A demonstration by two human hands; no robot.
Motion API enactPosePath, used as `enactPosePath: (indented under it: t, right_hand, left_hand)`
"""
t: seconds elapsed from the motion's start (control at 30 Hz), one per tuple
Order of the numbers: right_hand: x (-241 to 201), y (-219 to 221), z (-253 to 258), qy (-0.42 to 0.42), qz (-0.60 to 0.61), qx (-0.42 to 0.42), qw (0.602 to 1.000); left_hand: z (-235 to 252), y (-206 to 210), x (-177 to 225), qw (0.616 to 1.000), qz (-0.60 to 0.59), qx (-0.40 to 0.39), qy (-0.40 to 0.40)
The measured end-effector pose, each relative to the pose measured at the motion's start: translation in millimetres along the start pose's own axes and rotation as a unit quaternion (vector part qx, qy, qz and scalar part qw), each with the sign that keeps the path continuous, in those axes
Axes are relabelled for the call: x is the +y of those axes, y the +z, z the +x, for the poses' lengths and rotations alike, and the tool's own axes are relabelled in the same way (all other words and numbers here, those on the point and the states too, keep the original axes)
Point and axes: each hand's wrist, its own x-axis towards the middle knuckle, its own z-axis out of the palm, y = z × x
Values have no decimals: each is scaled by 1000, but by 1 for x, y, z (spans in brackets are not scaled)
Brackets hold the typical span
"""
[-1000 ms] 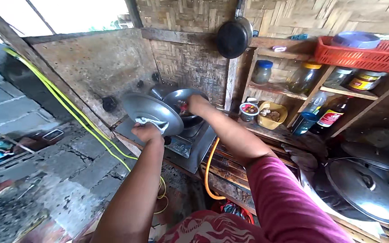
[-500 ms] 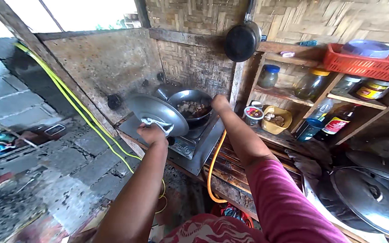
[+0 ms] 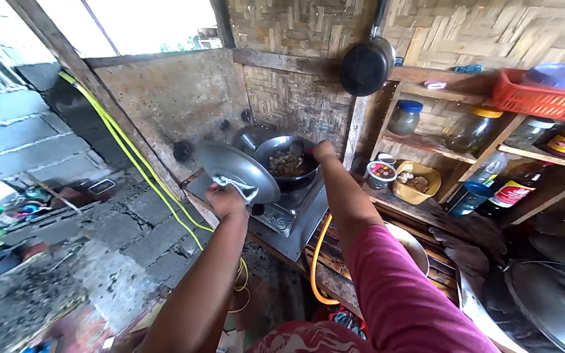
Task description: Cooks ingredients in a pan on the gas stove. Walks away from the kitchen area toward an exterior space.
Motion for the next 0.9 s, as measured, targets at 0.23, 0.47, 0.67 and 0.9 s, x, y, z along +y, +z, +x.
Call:
enactPosePath:
  t: [0.23,0.47,0.67,0.9]
  right_hand:
    - [-19,1,-14,-162,-95,-69,980]
    - [5,-17,-29,-320,-244,5,915]
    - [39,-55,-81,-363,-275,109,884]
    - [42,-78,-110,-278,-325,64,902]
  left_hand:
    - [-2,2,-6,1000,6,2,3]
    - [-8,9,-6,1000,-7,9,4]
    - [-16,9,-5,999,-38,-5,2]
    - [-22,13,-7,999,-41,-7,-11]
